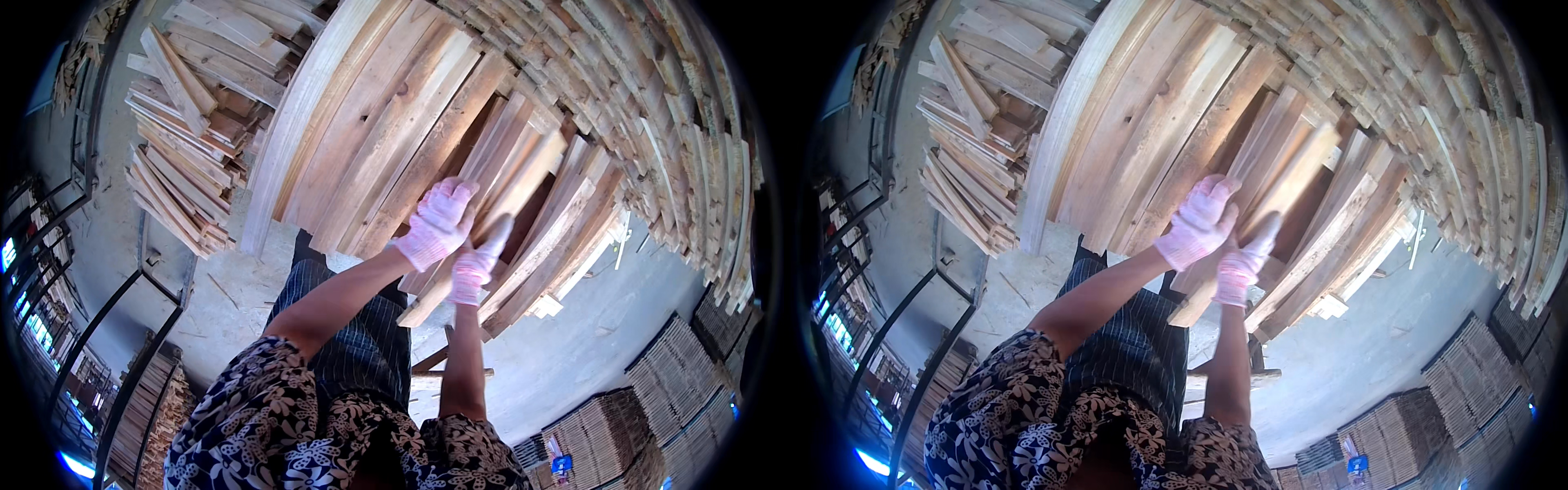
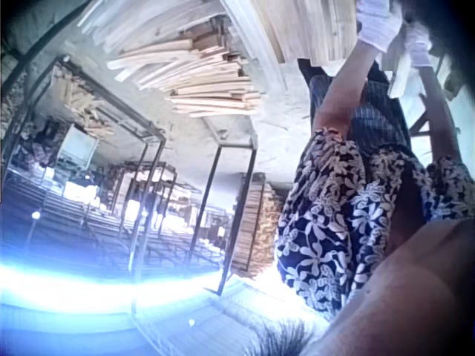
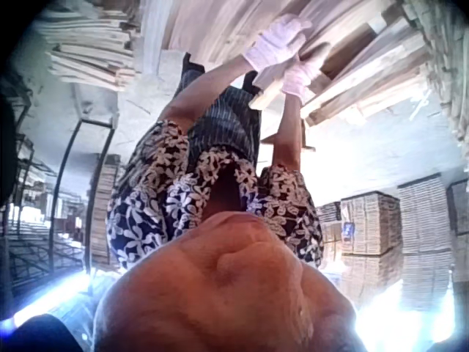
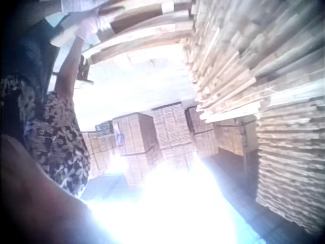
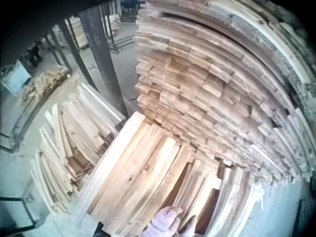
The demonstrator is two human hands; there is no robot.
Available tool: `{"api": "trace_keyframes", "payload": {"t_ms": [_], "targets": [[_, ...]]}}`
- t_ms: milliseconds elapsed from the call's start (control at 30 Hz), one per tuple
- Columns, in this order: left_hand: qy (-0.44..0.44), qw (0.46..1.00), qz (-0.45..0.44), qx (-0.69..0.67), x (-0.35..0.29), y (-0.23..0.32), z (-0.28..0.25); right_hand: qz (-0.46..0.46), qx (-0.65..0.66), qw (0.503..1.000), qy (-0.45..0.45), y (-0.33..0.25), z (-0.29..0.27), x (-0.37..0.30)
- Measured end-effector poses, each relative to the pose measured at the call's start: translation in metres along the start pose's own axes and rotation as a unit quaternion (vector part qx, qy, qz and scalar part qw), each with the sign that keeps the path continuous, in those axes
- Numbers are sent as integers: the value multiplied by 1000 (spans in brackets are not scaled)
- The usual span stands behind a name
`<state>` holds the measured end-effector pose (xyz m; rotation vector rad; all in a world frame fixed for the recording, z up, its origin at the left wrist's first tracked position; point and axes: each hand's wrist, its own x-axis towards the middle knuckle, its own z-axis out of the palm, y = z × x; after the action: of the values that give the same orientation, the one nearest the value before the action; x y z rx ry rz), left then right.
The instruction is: The person repeatedly picks up bundles of wooden planks from a pile and stacks them onto a growing stack. The person wears pink gloves and handles the wood by hand, aligning the planks as they are placed.
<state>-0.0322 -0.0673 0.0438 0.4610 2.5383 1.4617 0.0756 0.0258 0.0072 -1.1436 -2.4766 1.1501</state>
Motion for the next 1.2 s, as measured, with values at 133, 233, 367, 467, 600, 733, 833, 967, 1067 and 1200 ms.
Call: {"api": "trace_keyframes", "payload": {"t_ms": [133, 233, 367, 467, 600, 733, 833, 967, 1067, 1200], "targets": [[-89, 966, -235, 54, 10, 0, 45, 79, -41, 995, -51, -23, -28, 68], [-154, 941, -300, 13, 20, 0, 51, 79, -245, 963, -77, -7, -15, 91], [-218, 920, -324, 14, 18, 10, 20, 91, -273, 955, -80, -2, -1, 91], [-202, 932, -300, -28, 31, 23, 6, 80, -261, 960, -70, 9, 0, 86], [-114, 958, -261, 11, 61, -15, 45, -12, -241, 970, -32, 34, 2, 91], [-25, 997, 10, 76, 33, 23, -17, 35, -157, 985, -59, 27, -6, 94], [86, 965, 5, 250, 43, -32, -90, 17, -112, 993, -39, 14, 10, 86], [92, 892, -59, 438, 41, -100, -146, 104, -105, 985, -88, -59, 55, 73], [52, 880, -18, 471, 28, -101, -128, 74, -64, 993, -70, -46, 68, 67], [55, 917, 45, 391, 23, -87, -121, 100, -174, 955, -220, -48, 25, 81]]}}
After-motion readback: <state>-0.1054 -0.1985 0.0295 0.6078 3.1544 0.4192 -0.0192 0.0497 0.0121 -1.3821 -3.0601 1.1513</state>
